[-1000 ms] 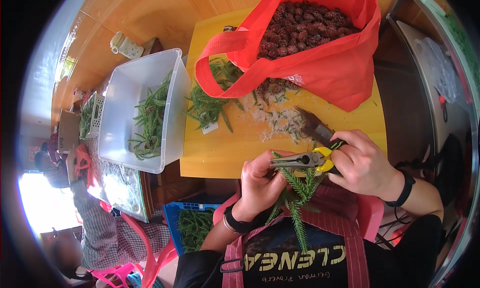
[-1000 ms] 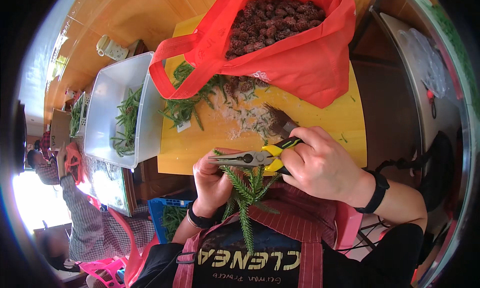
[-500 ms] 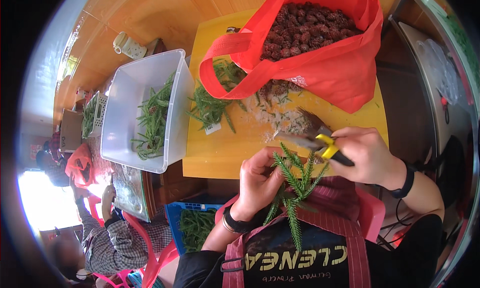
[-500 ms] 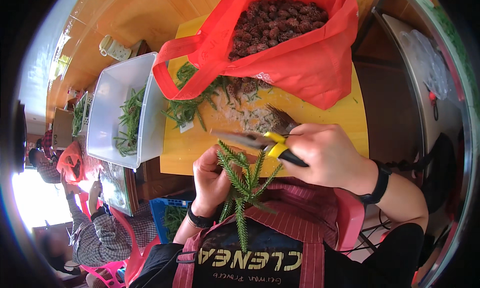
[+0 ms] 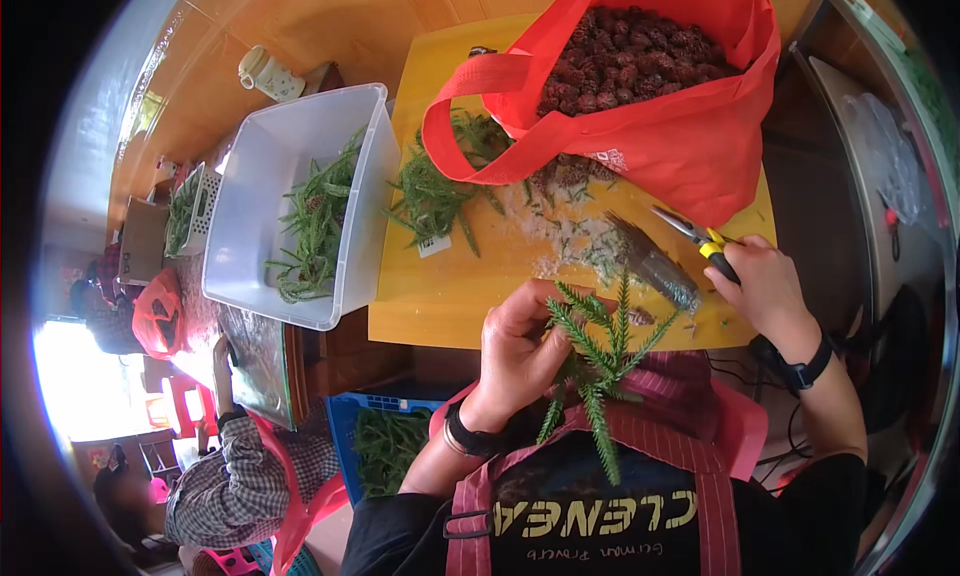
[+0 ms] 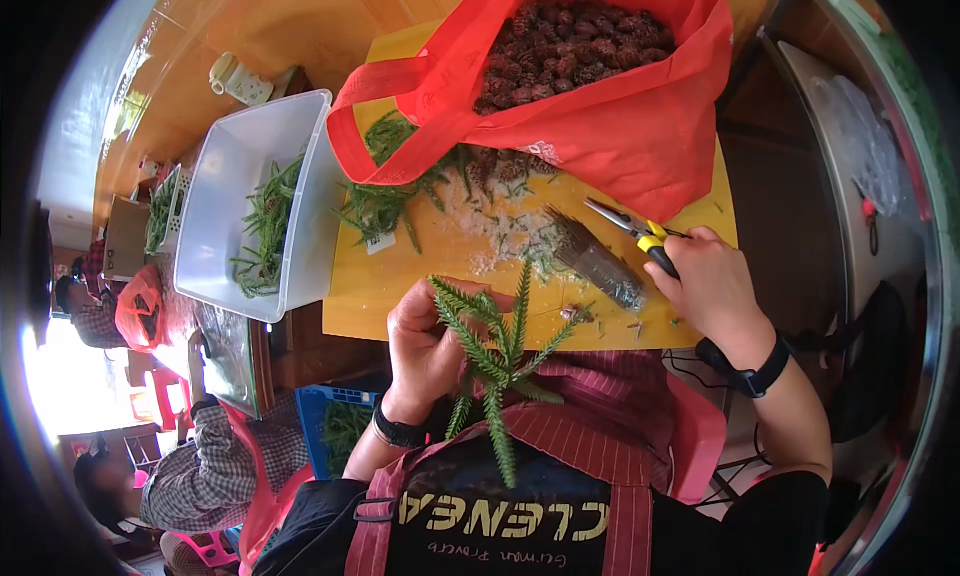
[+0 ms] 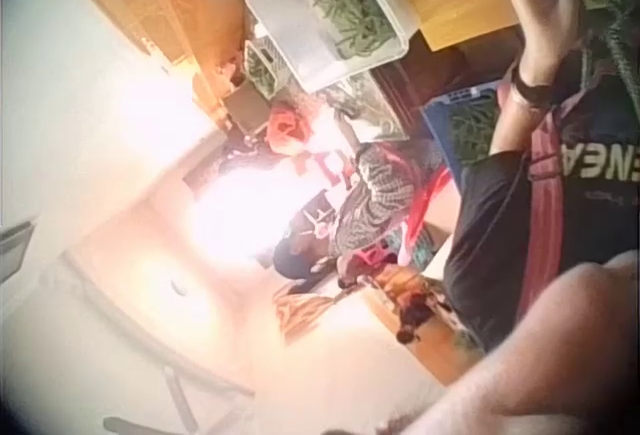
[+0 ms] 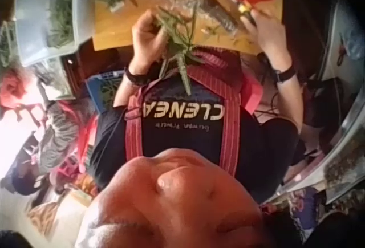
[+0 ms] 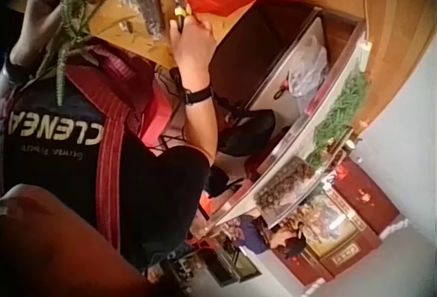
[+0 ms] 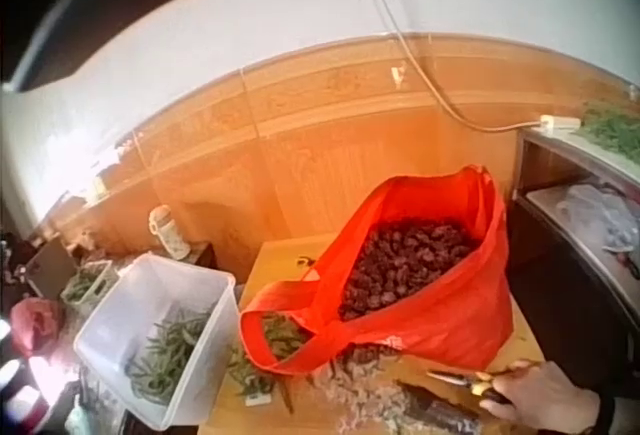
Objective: Trimming and cleaning green plant stems using handheld cutters.
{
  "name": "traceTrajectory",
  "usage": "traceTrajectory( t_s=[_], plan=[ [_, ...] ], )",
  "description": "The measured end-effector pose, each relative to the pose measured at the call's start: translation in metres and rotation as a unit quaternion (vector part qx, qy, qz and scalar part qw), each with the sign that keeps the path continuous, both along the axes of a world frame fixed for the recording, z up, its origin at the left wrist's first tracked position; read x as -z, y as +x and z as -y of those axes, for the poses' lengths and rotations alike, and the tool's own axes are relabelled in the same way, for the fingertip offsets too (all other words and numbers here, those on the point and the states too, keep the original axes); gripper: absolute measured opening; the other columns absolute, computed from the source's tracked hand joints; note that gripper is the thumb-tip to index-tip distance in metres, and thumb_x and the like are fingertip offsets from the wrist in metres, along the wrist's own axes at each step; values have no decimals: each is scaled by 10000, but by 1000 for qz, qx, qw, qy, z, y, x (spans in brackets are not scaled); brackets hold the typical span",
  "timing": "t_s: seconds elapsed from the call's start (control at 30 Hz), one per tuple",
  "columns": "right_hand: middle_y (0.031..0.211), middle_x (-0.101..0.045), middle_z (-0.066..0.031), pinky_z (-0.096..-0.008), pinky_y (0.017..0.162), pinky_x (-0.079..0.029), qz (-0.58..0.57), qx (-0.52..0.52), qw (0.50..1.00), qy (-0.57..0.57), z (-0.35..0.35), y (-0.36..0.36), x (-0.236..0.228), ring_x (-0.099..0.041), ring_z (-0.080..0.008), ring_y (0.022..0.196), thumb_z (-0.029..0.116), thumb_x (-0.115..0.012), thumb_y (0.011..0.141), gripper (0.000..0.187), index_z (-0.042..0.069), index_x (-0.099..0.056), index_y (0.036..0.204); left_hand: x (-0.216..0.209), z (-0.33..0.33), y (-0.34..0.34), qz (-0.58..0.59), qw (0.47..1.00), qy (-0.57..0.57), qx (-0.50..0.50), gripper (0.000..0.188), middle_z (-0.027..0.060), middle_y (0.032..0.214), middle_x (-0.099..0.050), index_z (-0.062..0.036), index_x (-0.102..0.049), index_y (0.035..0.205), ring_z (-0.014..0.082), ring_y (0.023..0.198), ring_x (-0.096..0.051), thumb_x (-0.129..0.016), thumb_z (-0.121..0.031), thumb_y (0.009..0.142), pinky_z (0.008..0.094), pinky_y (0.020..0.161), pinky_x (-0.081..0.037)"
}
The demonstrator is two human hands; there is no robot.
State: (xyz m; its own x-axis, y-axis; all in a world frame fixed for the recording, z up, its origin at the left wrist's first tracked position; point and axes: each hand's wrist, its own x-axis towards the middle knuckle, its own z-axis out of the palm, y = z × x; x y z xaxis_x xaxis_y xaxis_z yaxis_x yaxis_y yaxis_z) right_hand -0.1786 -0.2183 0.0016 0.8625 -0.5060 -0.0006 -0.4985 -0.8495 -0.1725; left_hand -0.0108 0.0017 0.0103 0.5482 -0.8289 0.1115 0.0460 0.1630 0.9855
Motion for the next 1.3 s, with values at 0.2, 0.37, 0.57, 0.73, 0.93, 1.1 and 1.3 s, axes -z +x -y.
traceTrajectory(
  t_s=[0.2,0.37,0.57,0.73,0.93,1.1,1.3],
  plan=[
    [809,-595,-192,-413,789,-455,-3,-62,997,-38,7,-10,27,-559,-362,882,181,-681,709,226,-7,-559,740,22,-4,22,104,985,105,-90,179,11,668,-570,-6,-577,946,29,537,-465,-625,-18,774,202,493,-386],
    [898,-582,-229,-416,869,-426,9,-38,999,-24,9,-11,30,-517,-371,1008,26,-689,653,225,-38,-558,824,31,2,43,228,947,186,-126,166,49,665,-568,-6,-603,915,96,556,-515,-647,-75,771,237,510,-425],
    [902,-587,-195,-369,822,-451,-28,-65,996,-55,5,-5,11,-545,-323,977,62,-702,681,220,-6,-549,824,51,-15,59,334,911,225,-82,309,108,899,-606,0,-606,1032,170,724,-585,-678,-107,751,255,541,-462],
    [825,-608,-135,-341,702,-467,153,-119,961,196,-36,21,-46,-598,-296,803,22,-632,734,110,-9,-577,824,-12,-39,65,315,938,146,17,390,104,1050,-592,-8,-594,1080,223,817,-580,-709,-184,751,269,657,-462],
    [906,-631,-68,-326,719,-501,189,-455,821,287,-98,65,-66,-617,-235,821,75,-655,709,232,63,-617,937,-88,-54,54,281,749,-196,567,441,145,1084,-568,61,-552,1080,265,837,-551,-608,-284,812,327,723,-450],
    [951,-607,-71,-326,684,-507,187,-588,725,307,-147,87,-50,-603,-244,819,157,-557,760,218,56,-591,950,-101,-62,21,349,687,-162,616,401,91,822,-526,70,-502,1113,217,736,-516,-544,-128,767,305,649,-441],
    [881,-582,-89,-358,649,-499,79,-617,695,360,-160,84,-40,-588,-265,811,187,-527,793,221,36,-565,949,-99,-65,26,307,686,-138,645,379,117,876,-537,71,-483,1130,246,807,-548,-531,-103,797,314,695,-472]
  ],
)
